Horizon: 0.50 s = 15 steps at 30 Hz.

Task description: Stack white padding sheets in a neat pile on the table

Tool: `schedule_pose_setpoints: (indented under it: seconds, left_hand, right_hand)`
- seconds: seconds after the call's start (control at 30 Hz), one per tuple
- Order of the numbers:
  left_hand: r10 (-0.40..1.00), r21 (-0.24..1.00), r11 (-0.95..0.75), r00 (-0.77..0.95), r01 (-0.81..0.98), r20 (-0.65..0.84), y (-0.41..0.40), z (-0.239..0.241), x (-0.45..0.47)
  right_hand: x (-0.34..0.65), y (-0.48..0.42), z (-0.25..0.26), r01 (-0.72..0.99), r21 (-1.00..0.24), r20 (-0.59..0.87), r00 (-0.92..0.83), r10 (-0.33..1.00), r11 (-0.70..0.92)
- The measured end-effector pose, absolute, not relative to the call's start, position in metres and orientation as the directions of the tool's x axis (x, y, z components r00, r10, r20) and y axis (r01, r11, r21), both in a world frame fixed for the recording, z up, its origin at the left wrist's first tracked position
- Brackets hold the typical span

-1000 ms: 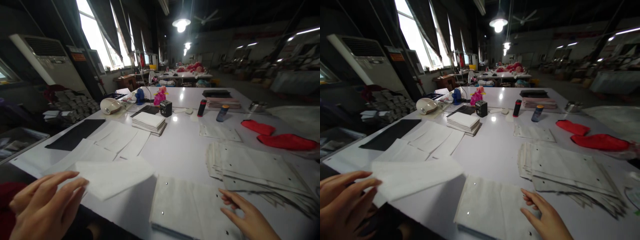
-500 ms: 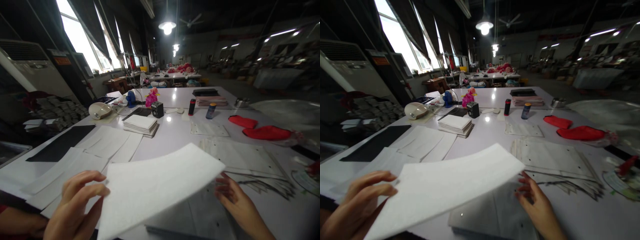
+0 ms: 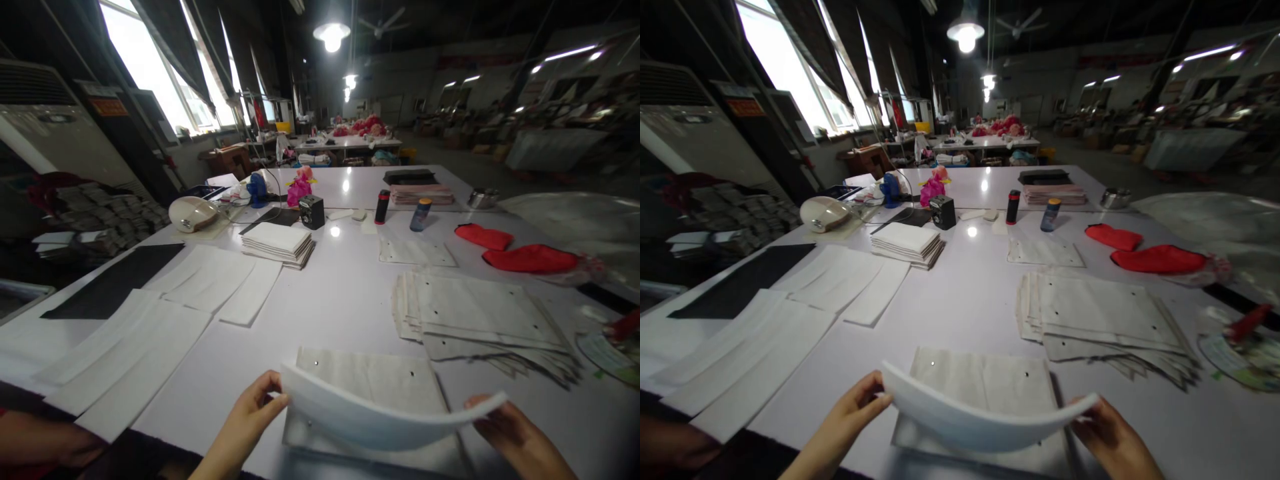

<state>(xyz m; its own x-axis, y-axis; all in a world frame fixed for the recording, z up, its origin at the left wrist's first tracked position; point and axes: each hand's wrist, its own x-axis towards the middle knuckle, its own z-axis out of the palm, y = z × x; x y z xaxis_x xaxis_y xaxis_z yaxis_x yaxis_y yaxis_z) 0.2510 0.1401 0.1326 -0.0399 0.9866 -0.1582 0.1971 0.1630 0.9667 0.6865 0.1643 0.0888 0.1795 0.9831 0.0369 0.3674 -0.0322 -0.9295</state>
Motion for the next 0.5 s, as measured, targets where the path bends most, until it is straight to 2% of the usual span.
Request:
schedule_pose_setpoints:
  seconds: [0.1, 0.17, 0.27, 0.37, 0.5]
  left_hand:
    - [0.970, 0.965, 0.220, -0.139, 0.145, -0.201, 0.154, 0.090, 0.257]
    - [0.955, 0.955, 0.232, -0.229, 0.185, -0.188, 0.161, 0.068, 0.260]
    - [0.949, 0.923, 0.215, -0.290, 0.318, -0.121, 0.165, 0.049, 0.262]
    - [0.962, 0.877, 0.195, -0.261, 0.440, -0.082, 0.163, 0.041, 0.263]
    - [0.970, 0.840, 0.180, -0.233, 0.511, -0.066, 0.161, 0.037, 0.265]
  right_hand:
    - [0.682, 0.163, 0.065, 0.257, -0.953, -0.126, 0.139, 0.982, -0.159]
    - [0.679, 0.167, 0.048, 0.224, -0.953, -0.163, 0.179, 0.970, -0.202]
    - [0.674, 0.174, 0.027, 0.274, -0.944, -0.135, 0.182, 0.974, -0.183]
    - [0.672, 0.175, 0.016, 0.361, -0.921, -0.095, 0.158, 0.983, -0.147]
    - [0.673, 0.174, 0.008, 0.441, -0.885, -0.093, 0.150, 0.984, -0.151]
